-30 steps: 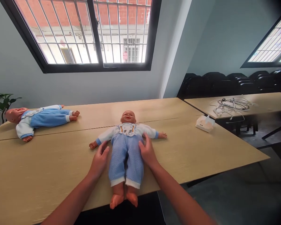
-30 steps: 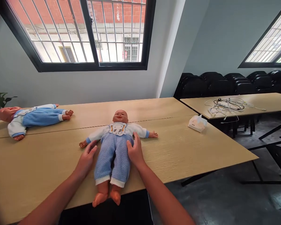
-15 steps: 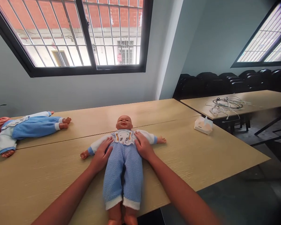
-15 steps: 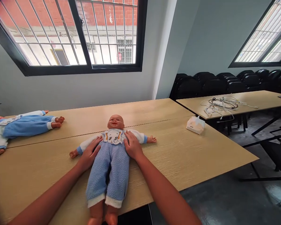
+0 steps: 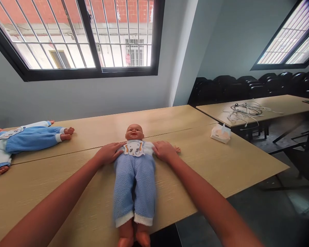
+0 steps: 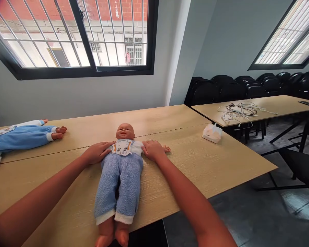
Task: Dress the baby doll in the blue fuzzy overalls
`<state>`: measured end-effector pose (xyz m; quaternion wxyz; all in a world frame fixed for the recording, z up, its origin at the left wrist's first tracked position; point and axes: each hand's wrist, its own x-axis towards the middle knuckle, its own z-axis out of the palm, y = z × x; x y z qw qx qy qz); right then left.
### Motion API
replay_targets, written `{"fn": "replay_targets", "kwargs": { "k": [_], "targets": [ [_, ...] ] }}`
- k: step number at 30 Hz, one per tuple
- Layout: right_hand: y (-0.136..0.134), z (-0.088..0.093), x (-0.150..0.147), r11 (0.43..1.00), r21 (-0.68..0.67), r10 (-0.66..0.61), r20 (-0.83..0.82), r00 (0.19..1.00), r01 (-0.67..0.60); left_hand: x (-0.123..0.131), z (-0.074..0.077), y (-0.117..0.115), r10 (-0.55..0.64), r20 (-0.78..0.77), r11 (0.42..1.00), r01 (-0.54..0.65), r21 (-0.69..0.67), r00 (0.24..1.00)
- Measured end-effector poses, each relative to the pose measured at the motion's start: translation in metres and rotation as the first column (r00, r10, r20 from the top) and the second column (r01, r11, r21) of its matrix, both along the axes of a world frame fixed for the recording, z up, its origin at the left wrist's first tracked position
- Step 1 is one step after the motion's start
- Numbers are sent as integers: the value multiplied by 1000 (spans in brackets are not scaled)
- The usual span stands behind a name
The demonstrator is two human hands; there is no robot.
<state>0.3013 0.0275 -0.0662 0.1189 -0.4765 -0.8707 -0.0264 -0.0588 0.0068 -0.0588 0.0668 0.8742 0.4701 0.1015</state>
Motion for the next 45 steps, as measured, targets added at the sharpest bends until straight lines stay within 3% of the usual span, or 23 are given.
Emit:
{"fn": "replay_targets", "kwargs": {
  "k": [4,8,10,12,15,17,19,21,24,28,31,36,40,45],
  "targets": [
    [-10,-5,44,993,25,-119,11,993,119,-37,-13,-1,69,-64,996,-65,59,996],
    [-18,-8,37,988,84,-124,-78,989,131,-46,-29,-8,163,-20,968,-156,198,986],
    [-18,-5,12,994,109,24,-173,985,-5,-39,-34,-8,202,-14,952,-193,239,979],
    [-18,4,-19,966,120,252,-240,937,-229,-31,-37,-4,213,-35,944,-197,265,976],
    [-28,22,-61,828,128,558,-265,786,-545,-24,-39,8,196,-87,944,-164,287,977],
    [-44,31,-77,724,121,684,-254,684,-679,-21,-41,16,186,-102,943,-148,300,977],
    [-62,32,-85,642,98,760,-218,613,-761,-18,-44,25,182,-98,938,-143,317,978],
    [-76,27,-87,598,83,798,-162,581,-797,-12,-47,38,192,-86,918,-148,368,978],
    [-76,18,-84,639,73,768,-93,633,-765,5,-47,63,205,-52,858,-154,490,977],
    [-40,12,-76,785,72,620,-76,781,-616,21,-43,96,139,31,799,-131,587,990],
    [-1,7,-63,856,93,516,-86,852,-509,13,-48,107,127,116,826,-170,537,985],
    [80,-5,-18,947,82,317,-116,941,-309,-8,-61,106,397,253,851,-457,258,882],
    [155,-6,27,995,31,101,-119,988,-98,-5,-58,103,575,117,813,-581,27,810],
    [240,-1,81,993,32,-113,-118,987,118,-4,-59,107,616,67,787,-612,-76,785]
  ]
}}
